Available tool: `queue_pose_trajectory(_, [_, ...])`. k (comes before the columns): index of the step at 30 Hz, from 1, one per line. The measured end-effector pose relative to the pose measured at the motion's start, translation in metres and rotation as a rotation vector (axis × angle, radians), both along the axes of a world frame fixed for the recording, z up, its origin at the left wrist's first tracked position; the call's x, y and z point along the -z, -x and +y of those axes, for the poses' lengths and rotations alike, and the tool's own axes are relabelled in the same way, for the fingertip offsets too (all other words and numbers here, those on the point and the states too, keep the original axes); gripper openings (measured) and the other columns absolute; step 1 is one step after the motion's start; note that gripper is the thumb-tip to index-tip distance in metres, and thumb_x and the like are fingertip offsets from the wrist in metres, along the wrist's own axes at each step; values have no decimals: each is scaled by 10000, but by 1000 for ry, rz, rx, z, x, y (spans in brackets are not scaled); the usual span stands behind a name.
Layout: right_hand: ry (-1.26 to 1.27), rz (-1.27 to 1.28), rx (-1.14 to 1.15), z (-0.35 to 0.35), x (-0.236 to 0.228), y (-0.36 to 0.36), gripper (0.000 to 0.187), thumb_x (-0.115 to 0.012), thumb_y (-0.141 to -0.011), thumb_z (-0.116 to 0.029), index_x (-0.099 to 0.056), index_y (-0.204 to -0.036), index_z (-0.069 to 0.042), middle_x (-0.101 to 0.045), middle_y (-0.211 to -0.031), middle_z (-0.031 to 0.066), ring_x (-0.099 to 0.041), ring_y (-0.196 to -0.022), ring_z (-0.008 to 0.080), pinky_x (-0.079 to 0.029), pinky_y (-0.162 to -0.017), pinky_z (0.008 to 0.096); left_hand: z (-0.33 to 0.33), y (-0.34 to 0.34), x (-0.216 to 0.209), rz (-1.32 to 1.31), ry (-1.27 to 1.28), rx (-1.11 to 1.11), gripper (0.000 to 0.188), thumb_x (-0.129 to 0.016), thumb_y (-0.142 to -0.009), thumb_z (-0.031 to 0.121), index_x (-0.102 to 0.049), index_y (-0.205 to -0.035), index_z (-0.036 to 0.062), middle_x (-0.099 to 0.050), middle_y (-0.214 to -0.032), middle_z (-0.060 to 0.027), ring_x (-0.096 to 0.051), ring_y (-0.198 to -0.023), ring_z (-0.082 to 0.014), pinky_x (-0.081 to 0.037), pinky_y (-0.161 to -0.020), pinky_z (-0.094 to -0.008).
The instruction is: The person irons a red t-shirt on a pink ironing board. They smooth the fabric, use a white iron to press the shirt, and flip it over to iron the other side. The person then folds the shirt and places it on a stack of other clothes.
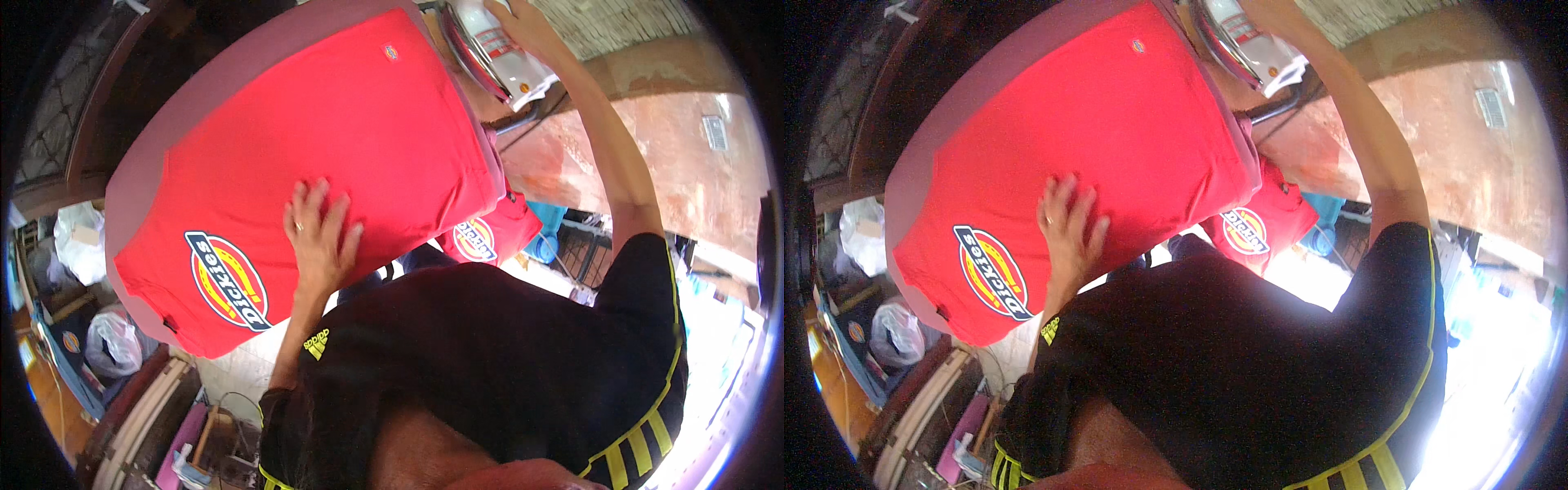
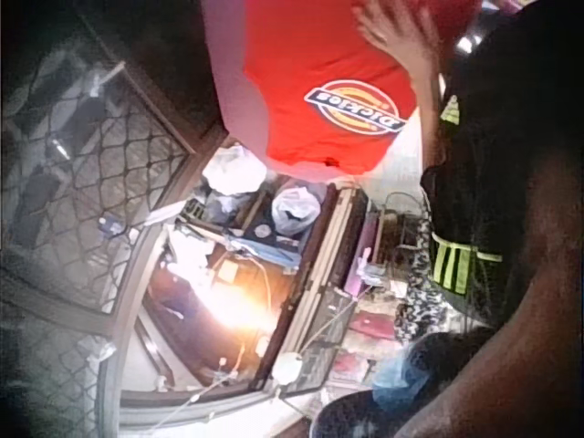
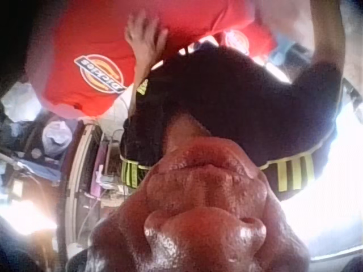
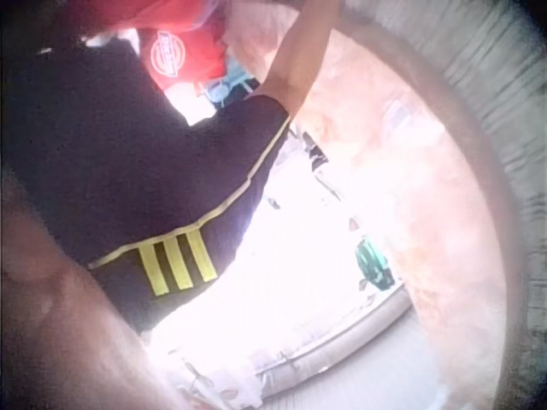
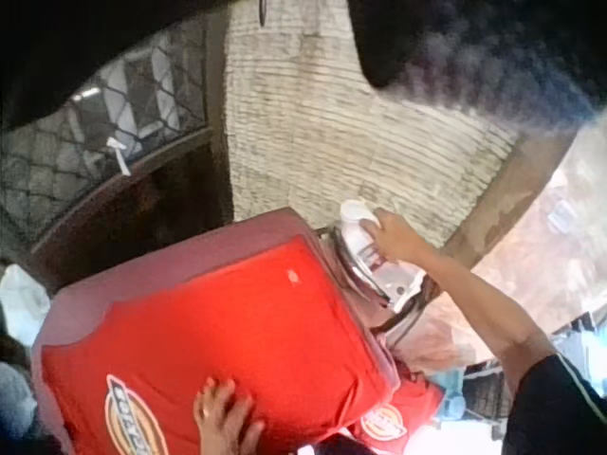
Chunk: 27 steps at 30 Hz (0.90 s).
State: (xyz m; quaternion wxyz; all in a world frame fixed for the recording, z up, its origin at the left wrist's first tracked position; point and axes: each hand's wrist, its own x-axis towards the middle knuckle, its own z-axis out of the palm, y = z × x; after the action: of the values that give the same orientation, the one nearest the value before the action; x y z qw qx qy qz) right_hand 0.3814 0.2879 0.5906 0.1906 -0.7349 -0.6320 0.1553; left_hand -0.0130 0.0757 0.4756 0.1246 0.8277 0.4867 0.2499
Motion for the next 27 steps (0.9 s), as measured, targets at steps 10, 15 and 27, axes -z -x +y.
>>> queue_pose_trajectory(10, [-32,333,11,-8,47,-15,423,-538,-986,-437,-556,-1025,-17,-533,-636,29,-506,-504,120,-412,-459,302,-158,-14,84,-1103,1091,-712,146,-682,-926,131,-680,-1053,59,-700,-934,-45,-665,-792,-178,-511,-699,-316])
queue_pose_trajectory(15, [-231,114,-148,-12,70,-38,386,-543,-996,-402,-534,-978,-17,-524,-635,25,-487,-488,101,-392,-428,310,-164,15,133,-1557,1103,-995,428,-759,-877,276,-571,-1243,162,-630,-1226,-31,-603,-1094,-238,-452,-919,-425])
queue_pose_trajectory(27, [-669,-295,-667,20,35,74,525,-638,-908,-264,-500,-1322,27,-565,-1291,260,-535,-1210,421,-442,-1008,472,-164,-14,155,-2126,1005,-807,454,-730,-844,240,-579,-1247,94,-641,-1182,-50,-570,-1149,-224,-460,-976,-403])
